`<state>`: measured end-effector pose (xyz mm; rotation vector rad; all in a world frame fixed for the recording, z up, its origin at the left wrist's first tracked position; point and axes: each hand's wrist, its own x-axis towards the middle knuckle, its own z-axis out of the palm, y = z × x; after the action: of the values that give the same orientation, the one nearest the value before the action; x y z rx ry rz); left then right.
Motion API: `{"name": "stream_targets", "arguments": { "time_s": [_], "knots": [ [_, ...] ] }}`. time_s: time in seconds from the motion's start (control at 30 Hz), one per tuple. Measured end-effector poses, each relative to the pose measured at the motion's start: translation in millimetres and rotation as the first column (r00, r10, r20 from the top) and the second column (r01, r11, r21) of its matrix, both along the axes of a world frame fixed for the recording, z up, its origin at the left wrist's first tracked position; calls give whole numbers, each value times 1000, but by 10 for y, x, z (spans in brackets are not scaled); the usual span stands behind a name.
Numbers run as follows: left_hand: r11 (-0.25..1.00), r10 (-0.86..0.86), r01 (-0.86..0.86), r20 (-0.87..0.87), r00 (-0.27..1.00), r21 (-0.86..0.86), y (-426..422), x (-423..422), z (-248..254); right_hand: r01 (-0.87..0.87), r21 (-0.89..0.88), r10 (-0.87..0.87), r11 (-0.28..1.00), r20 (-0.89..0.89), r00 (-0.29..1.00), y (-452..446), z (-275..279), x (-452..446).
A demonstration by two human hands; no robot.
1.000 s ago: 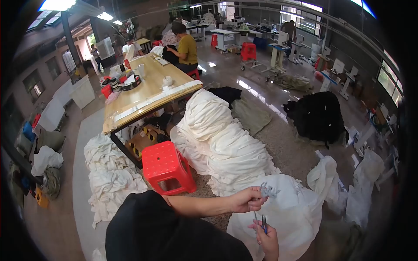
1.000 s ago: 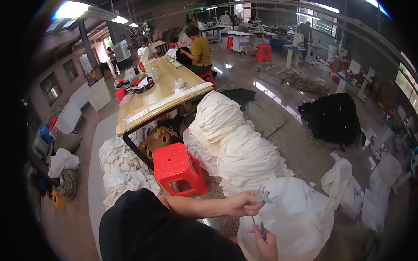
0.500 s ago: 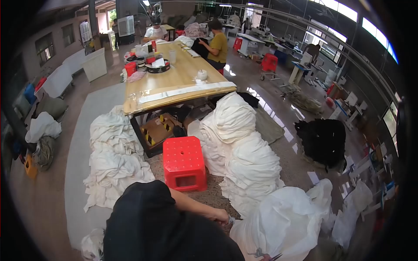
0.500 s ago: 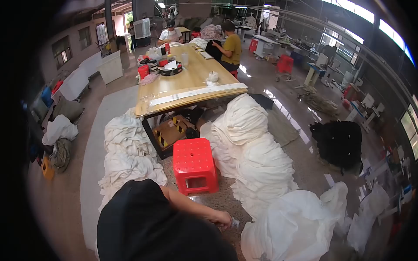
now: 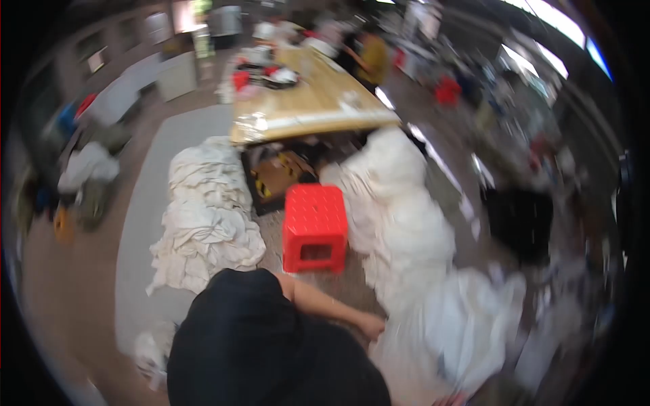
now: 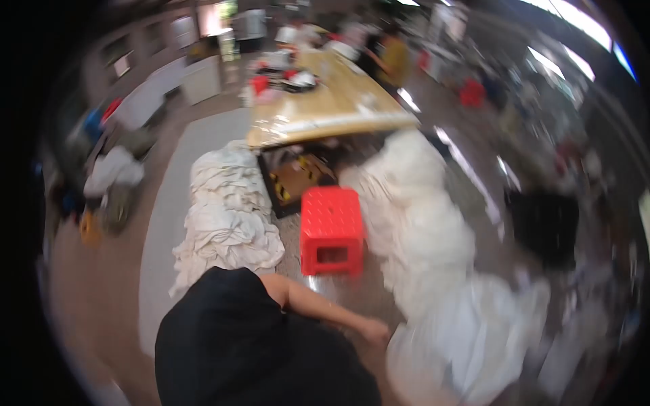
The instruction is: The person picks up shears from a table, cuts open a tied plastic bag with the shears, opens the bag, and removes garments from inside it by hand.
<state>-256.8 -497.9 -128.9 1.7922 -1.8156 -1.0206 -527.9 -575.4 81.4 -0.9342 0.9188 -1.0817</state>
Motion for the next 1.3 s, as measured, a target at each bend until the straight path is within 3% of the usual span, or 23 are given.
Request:
{"name": "stream_targets", "arguments": {
  "time_s": [0.03,0.07,0.1,0.17,0.2,0.27,0.33,0.4,0.53,0.6,0.67,0.7,0.73,0.77,0.8,0.93,1.0,1.03,1.07,1.13,1.17,1.3],
  "knots": [
    [999,-37,37,-58,998,0,-7,-92,-51,134,49,-135,990,7,991,-117,-88,9],
    [981,-136,110,-164,977,-159,20,-155,-71,290,101,-291,952,-7,957,-117,-93,-42],
    [993,-47,63,-157,986,100,22,-309,435,342,103,-336,934,-69,939,-2,179,77],
    [984,-75,109,-228,971,141,-143,-580,517,40,8,-41,999,146,988,-173,95,-237],
    [965,56,51,-390,919,257,-231,-731,541,81,3,-80,997,205,976,-193,137,-246],
    [949,279,-146,-534,798,278,-449,-983,405,24,-58,-7,998,272,962,-250,179,-337],
    [940,331,-301,-630,702,158,-653,-1184,537,27,-85,-4,996,265,964,-241,231,-370],
    [880,441,-406,-742,505,247,-830,-1399,795,-6,-70,25,998,281,959,-214,278,-410],
    [931,286,-339,-847,447,135,-1093,-1763,1267,-79,-75,98,994,296,950,-155,289,-420],
    [959,276,-208,-813,513,194,-1223,-1887,1293,-82,-67,97,994,263,960,-131,274,-392],
    [950,189,-295,-569,800,-99,-1080,-1978,1243,-42,-57,54,997,224,973,-102,299,-364],
    [939,-22,-144,-470,883,-314,-842,-1990,1340,-46,-58,58,997,229,972,-97,336,-374],
    [870,-216,34,-317,923,-492,-522,-1937,1520,74,-121,-62,990,96,993,-93,374,-389],
    [875,-304,140,-302,904,-464,-210,-1860,1758,186,-192,-194,964,-26,981,-97,372,-400],
    [870,-391,246,-293,873,-427,52,-1738,1977,193,-176,-198,965,-14,980,-115,311,-435],
    [950,-259,184,-307,916,-252,446,-1155,2353,243,-137,-253,960,-58,966,-178,-158,-647],
    [932,-277,199,-241,930,-301,542,-1068,2258,48,19,-47,999,-88,995,-123,-394,-681],
    [911,-283,205,-179,942,-359,568,-1043,2227,19,17,-15,1000,-214,977,-67,-432,-640],
    [917,-283,210,-180,942,-339,575,-1023,2233,22,37,-14,999,-209,978,-37,-501,-594],
    [999,-32,13,-447,894,-46,555,-1010,2301,-66,-179,-18,982,-436,900,1,-594,-482],
    [1000,2,-15,-489,872,-22,538,-1019,2348,-78,-375,-93,924,-417,904,63,-580,-390],
    [993,-27,-29,-481,876,-110,482,-1059,2377,-81,-429,-188,900,-549,814,165,-516,-376]
  ]
}}
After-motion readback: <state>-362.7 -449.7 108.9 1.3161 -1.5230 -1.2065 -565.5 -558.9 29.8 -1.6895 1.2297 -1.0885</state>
